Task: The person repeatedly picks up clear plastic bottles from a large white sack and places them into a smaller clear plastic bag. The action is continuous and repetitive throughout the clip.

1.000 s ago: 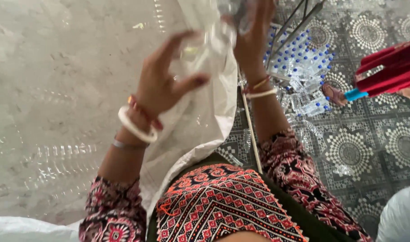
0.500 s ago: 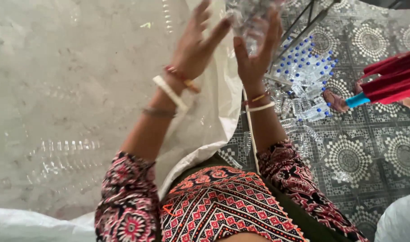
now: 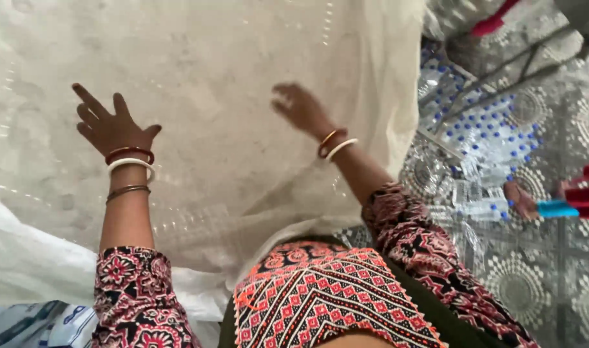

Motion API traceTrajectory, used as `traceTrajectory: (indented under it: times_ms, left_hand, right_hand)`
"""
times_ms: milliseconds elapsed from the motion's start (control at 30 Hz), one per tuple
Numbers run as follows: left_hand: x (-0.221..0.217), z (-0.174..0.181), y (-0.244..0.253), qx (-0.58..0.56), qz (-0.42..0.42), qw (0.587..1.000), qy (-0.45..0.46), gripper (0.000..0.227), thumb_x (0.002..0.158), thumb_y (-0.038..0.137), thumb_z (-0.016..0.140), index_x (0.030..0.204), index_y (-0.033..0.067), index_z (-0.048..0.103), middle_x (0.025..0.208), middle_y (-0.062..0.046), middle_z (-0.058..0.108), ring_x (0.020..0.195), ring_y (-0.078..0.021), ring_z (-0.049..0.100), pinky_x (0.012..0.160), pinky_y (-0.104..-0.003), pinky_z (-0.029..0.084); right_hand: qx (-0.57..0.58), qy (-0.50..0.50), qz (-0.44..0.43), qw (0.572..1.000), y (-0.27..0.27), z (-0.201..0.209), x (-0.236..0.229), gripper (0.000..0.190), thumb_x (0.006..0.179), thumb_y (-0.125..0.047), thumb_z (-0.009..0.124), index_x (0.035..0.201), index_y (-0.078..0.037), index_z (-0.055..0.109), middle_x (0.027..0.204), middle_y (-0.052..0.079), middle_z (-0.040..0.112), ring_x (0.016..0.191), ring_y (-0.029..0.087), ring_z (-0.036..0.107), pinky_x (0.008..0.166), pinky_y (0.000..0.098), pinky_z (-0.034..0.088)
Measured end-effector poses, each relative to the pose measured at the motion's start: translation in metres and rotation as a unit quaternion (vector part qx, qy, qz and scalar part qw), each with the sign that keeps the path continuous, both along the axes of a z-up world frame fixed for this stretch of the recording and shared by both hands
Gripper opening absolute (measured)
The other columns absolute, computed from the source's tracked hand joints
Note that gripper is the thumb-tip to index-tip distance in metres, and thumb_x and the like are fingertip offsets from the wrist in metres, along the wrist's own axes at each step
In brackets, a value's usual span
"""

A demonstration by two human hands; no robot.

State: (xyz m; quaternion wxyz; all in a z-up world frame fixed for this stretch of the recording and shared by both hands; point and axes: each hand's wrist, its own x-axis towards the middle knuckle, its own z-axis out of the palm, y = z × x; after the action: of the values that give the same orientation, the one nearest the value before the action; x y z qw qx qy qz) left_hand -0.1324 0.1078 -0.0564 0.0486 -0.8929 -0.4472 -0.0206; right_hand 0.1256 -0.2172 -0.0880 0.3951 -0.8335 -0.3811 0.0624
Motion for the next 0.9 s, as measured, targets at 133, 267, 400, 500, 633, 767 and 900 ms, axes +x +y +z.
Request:
traceTrajectory:
  times_ms: [133,267,400,500,633,767,900]
  left_hand:
    - [-0.013,0.068,0.015,-0.053,0.095,0.992,-0.062,0.124,0.071,0.063,0.085,0.168,0.0233,0.018,0.168,-0.031,0.011,0.150,-0.0522,0.019,0.118,-0.066,0.026]
    - [-0.025,0.013,0.081,-0.144,0.119,0.958,-0.218,0.143,0.073,0.049,0.092,0.169,0.0138,-0.008,0.161,-0.035,0.032,0.142,-0.0475,0.044,0.116,-0.051,0.038]
    - [0.021,-0.070,0.060,-0.241,-0.001,0.928,-0.283,0.150,0.069,0.038,0.103,0.161,0.0047,-0.010,0.156,-0.034,0.038,0.142,-0.0424,0.042,0.113,-0.041,0.039]
    - [0.061,-0.062,0.021,-0.349,-0.012,0.869,-0.351,0.124,0.062,0.024,0.095,0.164,0.0139,0.026,0.146,-0.022,0.064,0.136,-0.0328,0.061,0.110,-0.040,0.054]
    - [0.109,-0.050,-0.007,-0.423,-0.150,0.864,-0.226,0.091,0.067,0.039,0.093,0.144,0.0124,0.052,0.145,-0.023,0.060,0.132,-0.0346,0.059,0.107,-0.042,0.051]
    - [0.135,-0.050,-0.059,-0.276,-0.355,0.854,0.261,0.064,0.092,0.061,0.055,0.146,0.0277,0.058,0.146,-0.022,0.057,0.140,-0.0403,0.046,0.123,-0.064,0.016]
    - [0.142,-0.077,-0.078,-0.316,-0.130,0.916,0.208,0.115,0.080,0.078,0.083,0.148,-0.0050,0.041,0.152,-0.042,0.023,0.139,-0.0550,0.025,0.110,-0.060,0.027]
  right_hand:
    - [-0.046,-0.100,0.114,0.987,0.061,-0.052,-0.037,0.060,0.093,-0.043,0.075,0.140,-0.010,0.056,0.138,0.016,0.059,0.125,0.036,0.056,0.105,0.0471,0.047]
    - [-0.109,-0.106,0.103,0.983,0.080,-0.046,-0.055,0.088,0.086,-0.051,0.075,0.153,-0.008,0.038,0.149,0.022,0.047,0.130,0.041,0.050,0.106,0.0511,0.044]
    - [-0.075,-0.124,0.064,0.987,0.035,-0.115,-0.043,0.100,0.086,-0.056,0.077,0.157,-0.004,0.031,0.154,0.022,0.043,0.138,0.042,0.045,0.113,0.0519,0.040]
    - [-0.178,0.135,0.016,0.975,-0.013,-0.129,-0.035,0.120,0.075,-0.059,0.085,0.156,0.000,0.019,0.157,0.025,0.030,0.142,0.042,0.032,0.112,0.0503,0.032]
    - [-0.156,0.250,0.049,0.954,-0.044,-0.191,0.016,0.102,0.077,-0.063,0.080,0.148,-0.001,0.041,0.124,0.021,0.066,0.119,0.032,0.063,0.109,0.0446,0.048]
    - [0.030,0.380,-0.163,0.910,-0.052,-0.084,0.025,0.073,0.078,-0.056,0.077,0.126,-0.004,0.059,0.099,0.005,0.070,0.089,0.018,0.066,0.077,0.0396,0.055]
    - [0.111,0.406,-0.179,0.889,-0.060,-0.041,0.040,0.071,0.080,-0.060,0.074,0.124,-0.005,0.061,0.099,0.002,0.070,0.090,0.016,0.067,0.078,0.0348,0.057]
